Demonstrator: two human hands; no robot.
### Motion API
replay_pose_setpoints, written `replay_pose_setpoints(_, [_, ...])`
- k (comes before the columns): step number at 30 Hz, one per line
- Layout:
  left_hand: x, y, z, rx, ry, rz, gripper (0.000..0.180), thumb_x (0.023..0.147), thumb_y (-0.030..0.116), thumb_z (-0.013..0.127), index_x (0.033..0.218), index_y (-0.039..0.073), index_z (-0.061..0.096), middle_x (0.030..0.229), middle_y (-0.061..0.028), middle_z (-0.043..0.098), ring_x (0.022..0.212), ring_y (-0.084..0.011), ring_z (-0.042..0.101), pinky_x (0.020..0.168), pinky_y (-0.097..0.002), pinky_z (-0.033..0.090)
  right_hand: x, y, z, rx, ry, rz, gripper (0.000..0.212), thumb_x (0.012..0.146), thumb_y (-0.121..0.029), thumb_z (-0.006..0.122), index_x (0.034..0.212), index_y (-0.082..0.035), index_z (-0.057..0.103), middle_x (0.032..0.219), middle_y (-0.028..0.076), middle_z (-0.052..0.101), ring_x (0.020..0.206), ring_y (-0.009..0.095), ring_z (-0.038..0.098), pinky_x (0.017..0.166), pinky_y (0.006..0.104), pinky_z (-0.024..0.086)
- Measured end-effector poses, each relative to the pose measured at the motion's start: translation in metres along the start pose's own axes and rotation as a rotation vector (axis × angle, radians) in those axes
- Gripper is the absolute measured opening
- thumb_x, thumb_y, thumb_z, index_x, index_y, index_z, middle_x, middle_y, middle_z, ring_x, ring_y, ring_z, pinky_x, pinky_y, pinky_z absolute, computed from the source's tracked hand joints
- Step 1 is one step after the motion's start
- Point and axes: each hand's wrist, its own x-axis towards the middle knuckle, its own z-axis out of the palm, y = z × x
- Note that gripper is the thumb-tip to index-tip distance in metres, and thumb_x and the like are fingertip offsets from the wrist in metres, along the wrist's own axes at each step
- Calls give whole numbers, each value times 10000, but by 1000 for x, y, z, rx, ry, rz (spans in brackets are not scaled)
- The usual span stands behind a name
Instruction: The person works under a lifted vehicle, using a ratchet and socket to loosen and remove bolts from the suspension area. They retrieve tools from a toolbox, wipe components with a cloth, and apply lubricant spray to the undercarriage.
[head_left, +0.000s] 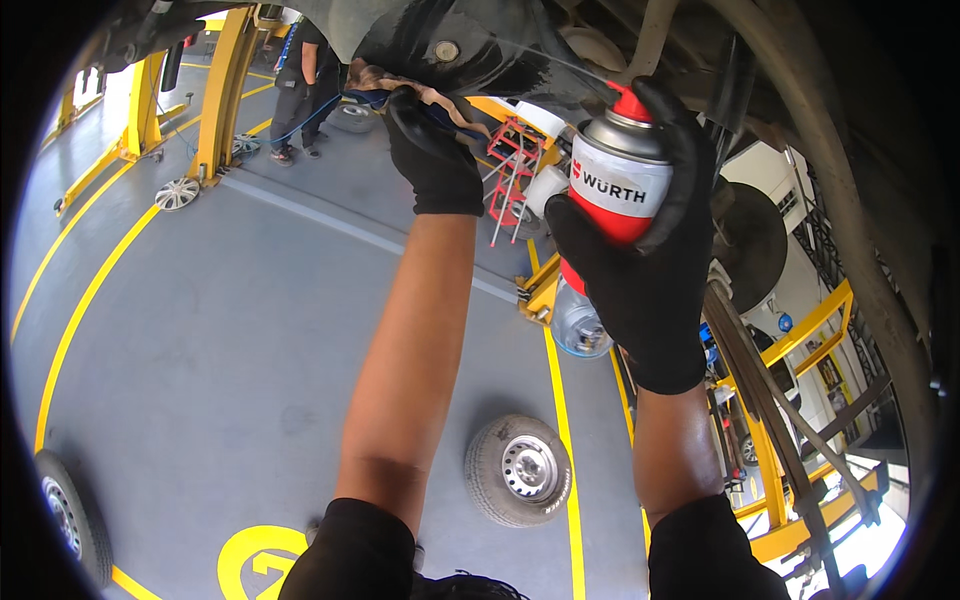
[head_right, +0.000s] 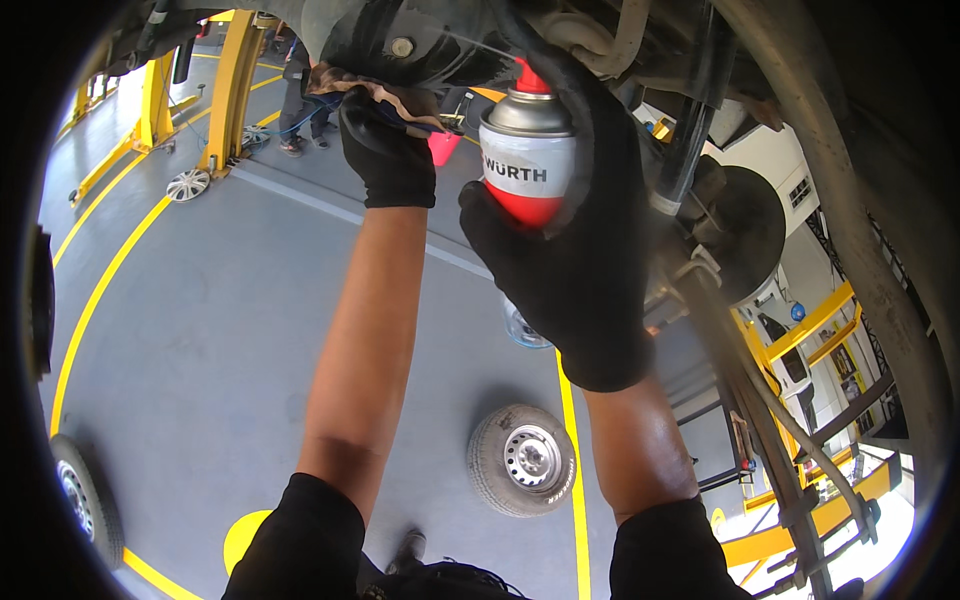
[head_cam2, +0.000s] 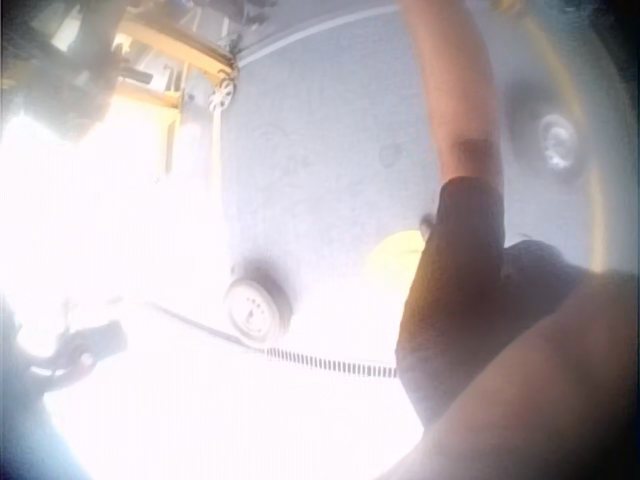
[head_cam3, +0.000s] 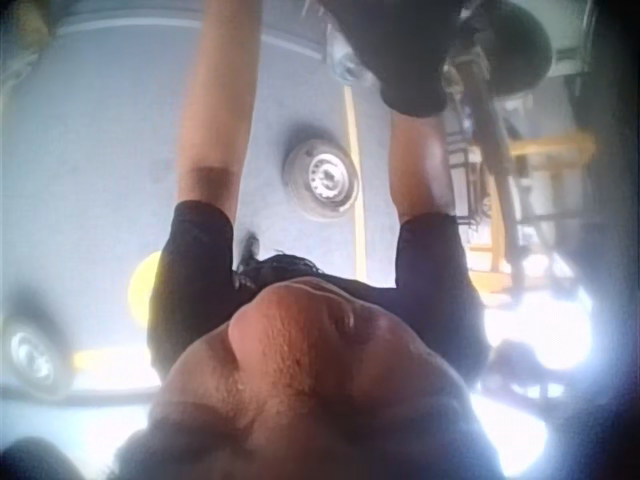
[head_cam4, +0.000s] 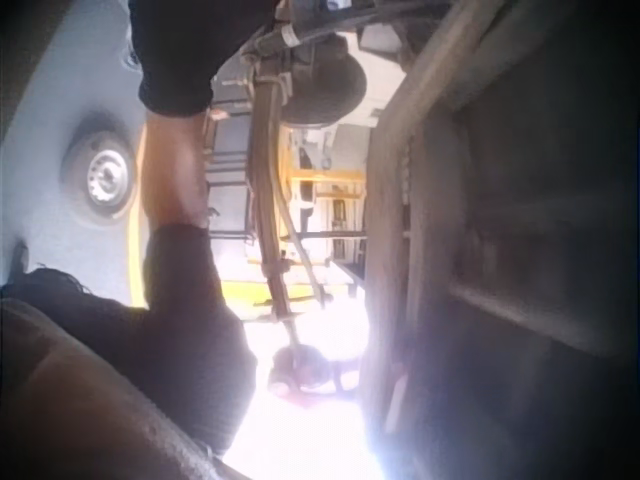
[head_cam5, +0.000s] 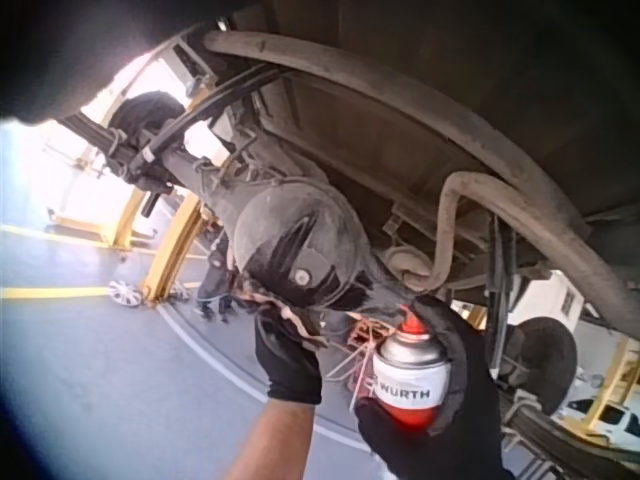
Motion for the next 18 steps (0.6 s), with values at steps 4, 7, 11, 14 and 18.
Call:
replay_pose_setpoints(4, [2, -19, -8, 784, -62, 415, 555, 1018, 321, 524, 1466, 9, 424, 1504, -231, 372, 1356, -415, 405, 1097, -529, 344, -20, 5, -8, -21, -130, 19, 929, 719, -23, 815, 1546, -59, 392, 1461, 157, 498, 1340, 274, 545, 1079, 412, 494])
replay_pose_setpoints(7, [9, -40, -11, 1370, -99, 926, 752, 985, 346, 570, 1590, -16, 307, 1667, -304, 213, 1522, -535, 209, 1221, -635, 156, -50, 9, -20, 77, -162, 164, 999, 708, -32, 834, 1578, -57, 342, 1499, 173, 449, 1394, 310, 489, 1138, 438, 442])
replay_pose_setpoints(11, [41, -41, -15, 1589, -134, 1252, 727, 890, 331, 644, 1548, 95, 442, 1603, -198, 405, 1463, -549, 311, 1171, -643, 226, -96, 22, -51, -29, -200, 382, 918, 678, -89, 873, 1486, -12, 443, 1353, 198, 549, 1210, 310, 620, 1026, 424, 510])
replay_pose_setpoints(14, [77, -4, -29, 1714, -336, 1526, 573, 771, 310, 695, 1341, 348, 651, 1513, -16, 551, 1362, -385, 473, 1133, -561, 263, -128, 37, -63, -50, -236, 503, 919, 668, -57, 867, 1481, -12, 442, 1359, 193, 552, 1205, 307, 621, 1028, 425, 509])
replay_pose_setpoints(18, [83, 24, -53, 1731, -573, 1573, 573, 765, 265, 709, 1327, 364, 659, 1489, -50, 563, 1325, -380, 491, 1123, -556, 277, -160, 44, -57, 9, -232, 678, 907, 679, -28, 849, 1487, -23, 437, 1357, 175, 567, 1193, 288, 626, 1033, 424, 507])
